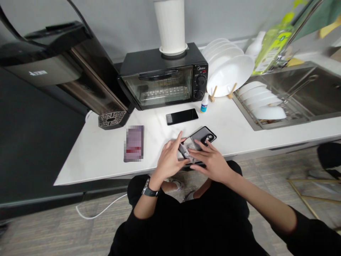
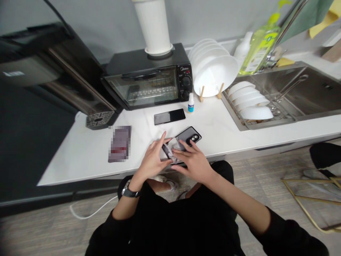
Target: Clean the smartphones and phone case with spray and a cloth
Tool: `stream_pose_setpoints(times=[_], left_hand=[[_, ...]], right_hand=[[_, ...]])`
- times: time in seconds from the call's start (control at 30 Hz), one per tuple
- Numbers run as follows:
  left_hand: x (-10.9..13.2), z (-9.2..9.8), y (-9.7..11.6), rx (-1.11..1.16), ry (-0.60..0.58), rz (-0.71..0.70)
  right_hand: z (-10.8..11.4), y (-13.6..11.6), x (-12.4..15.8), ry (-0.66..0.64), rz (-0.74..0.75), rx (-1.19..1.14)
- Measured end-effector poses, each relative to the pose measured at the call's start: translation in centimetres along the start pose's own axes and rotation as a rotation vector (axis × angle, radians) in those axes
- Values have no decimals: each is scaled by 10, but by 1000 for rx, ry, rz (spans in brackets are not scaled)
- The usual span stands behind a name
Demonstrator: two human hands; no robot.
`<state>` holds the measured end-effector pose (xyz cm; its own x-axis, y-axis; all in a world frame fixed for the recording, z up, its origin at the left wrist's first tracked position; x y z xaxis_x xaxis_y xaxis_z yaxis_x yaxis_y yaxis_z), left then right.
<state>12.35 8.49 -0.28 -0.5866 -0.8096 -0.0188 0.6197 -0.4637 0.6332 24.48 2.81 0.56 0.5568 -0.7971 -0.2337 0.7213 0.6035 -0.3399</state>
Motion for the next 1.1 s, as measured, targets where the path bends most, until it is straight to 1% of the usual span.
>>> stream_pose_setpoints(times=[0.07, 0.13, 0.17, 0.2, 0.23, 0.27, 0.37, 0.4, 0.43, 0.47, 0.5, 0.57, 0.63, 0.67, 0.7, 0.73, 0.77, 0.8, 0.87, 0.9, 0.93, 0.97, 1.0, 1.03, 1.1], left_hand=[[-1, 1, 2, -7, 2, -8], [-3, 0, 3, -14, -3, -16], [-3, 0, 4, -18, -2, -21], [-4, 0, 4, -19, 0, -26], [-4, -1, 5, -21, 2, -32], [-3, -1, 4, -23, 8, -31], [-1, -2, 0, -31, 11, -8], [0, -2, -1, -35, 13, 2], [1, -2, -2, -36, 15, 6], [1, -2, -2, -33, 16, 2], [1, -2, -1, -28, 17, -7], [1, 0, 2, -18, 22, -19], [-2, 0, 4, -16, 20, -21], [-3, 0, 4, -19, 19, -19], [-4, 0, 5, -20, 18, -19], [-5, 0, 5, -21, 18, -20], [-5, 0, 5, -21, 21, -20], [-4, 0, 4, -19, 25, -18], [-2, -1, 2, -10, 31, -11], [-1, -1, 0, -8, 33, -6], [1, -1, -1, -7, 37, 0], [2, -1, -1, -8, 40, 2], [3, -1, -1, -9, 40, 1], [3, 0, -1, -9, 40, -2], [2, 0, 2, -5, 33, -16]], right_hand=[[19, 35, 13, 26, -84, 76], [36, 70, 19, 89, -196, 174], [40, 80, 18, 117, -243, 210], [40, 83, 14, 136, -270, 226], [35, 79, 8, 144, -269, 220], [26, 66, 0, 136, -237, 195], [-5, 6, -21, 69, -58, 77], [-12, -10, -22, 48, -13, 49], [-15, -20, -21, 27, 12, 33], [-14, -21, -18, 12, 14, 30], [-10, -15, -12, 4, -1, 39], [5, 15, 1, 10, -68, 89], [25, 53, 11, 65, -175, 170], [32, 67, 13, 100, -227, 205], [35, 75, 11, 128, -264, 227], [34, 75, 7, 144, -277, 228], [27, 67, -1, 143, -257, 205], [17, 51, -10, 125, -209, 162], [-4, 11, -25, 80, -83, 58], [-12, -7, -28, 61, -33, 15], [-15, -18, -27, 45, -4, -14], [-15, -22, -23, 32, 1, -25], [-12, -18, -17, 22, -15, -19], [-6, -7, -9, 14, -44, 0], [11, 27, 8, 30, -130, 76]])
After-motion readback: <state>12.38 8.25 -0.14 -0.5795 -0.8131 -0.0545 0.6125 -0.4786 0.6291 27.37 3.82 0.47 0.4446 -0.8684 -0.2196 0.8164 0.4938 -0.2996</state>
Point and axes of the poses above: each hand's wrist, its own x-axis away from the middle knuckle, its own z-axis out of the back of the hand, y = z × x, the point moved 10 cm from there along -x, towards the middle knuckle, and after that the axes turned 6 degrees about -y, right-handed, at the moved point
